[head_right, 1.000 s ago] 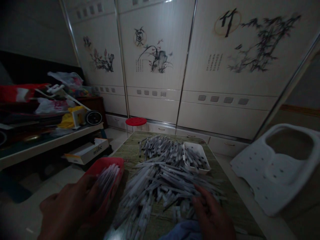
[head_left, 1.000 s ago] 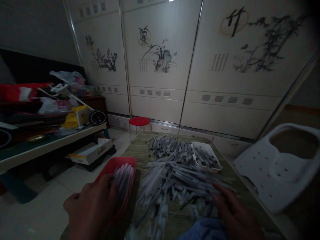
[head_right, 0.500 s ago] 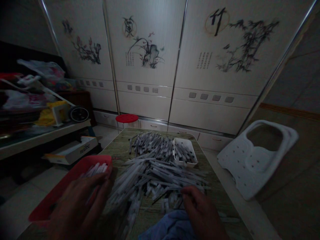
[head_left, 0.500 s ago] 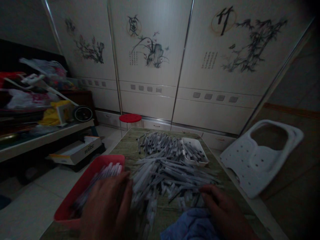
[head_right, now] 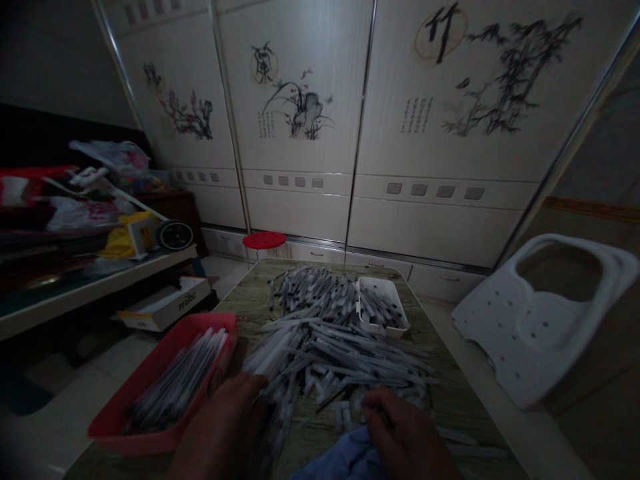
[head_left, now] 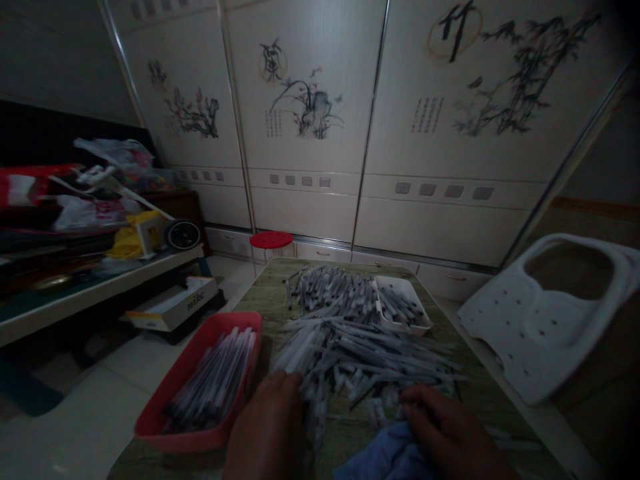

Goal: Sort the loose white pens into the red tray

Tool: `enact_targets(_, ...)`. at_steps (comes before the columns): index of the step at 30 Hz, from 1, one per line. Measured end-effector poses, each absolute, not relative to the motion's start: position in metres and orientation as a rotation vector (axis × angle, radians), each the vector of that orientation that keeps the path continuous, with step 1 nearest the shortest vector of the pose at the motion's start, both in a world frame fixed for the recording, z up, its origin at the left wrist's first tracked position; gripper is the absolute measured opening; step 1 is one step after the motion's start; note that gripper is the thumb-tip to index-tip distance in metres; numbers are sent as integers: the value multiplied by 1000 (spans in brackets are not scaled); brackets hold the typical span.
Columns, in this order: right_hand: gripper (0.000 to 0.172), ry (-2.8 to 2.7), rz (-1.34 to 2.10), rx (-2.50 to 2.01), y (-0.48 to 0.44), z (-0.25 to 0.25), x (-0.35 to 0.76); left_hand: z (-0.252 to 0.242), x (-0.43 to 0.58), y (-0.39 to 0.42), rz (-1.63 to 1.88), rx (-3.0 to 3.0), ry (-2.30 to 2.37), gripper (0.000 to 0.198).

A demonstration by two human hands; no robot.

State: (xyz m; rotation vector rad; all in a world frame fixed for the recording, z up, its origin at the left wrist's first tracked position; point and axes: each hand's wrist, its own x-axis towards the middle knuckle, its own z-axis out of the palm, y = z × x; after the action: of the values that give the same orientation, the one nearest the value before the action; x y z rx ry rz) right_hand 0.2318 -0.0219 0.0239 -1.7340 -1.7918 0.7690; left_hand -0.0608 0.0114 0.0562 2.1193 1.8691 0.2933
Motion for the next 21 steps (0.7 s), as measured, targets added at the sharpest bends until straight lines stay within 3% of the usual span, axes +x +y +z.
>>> enact_targets(21, 25, -1814, 613, -1886, -14, 20, 225, 30, -57, 24, 241, 2179, 1939, 23)
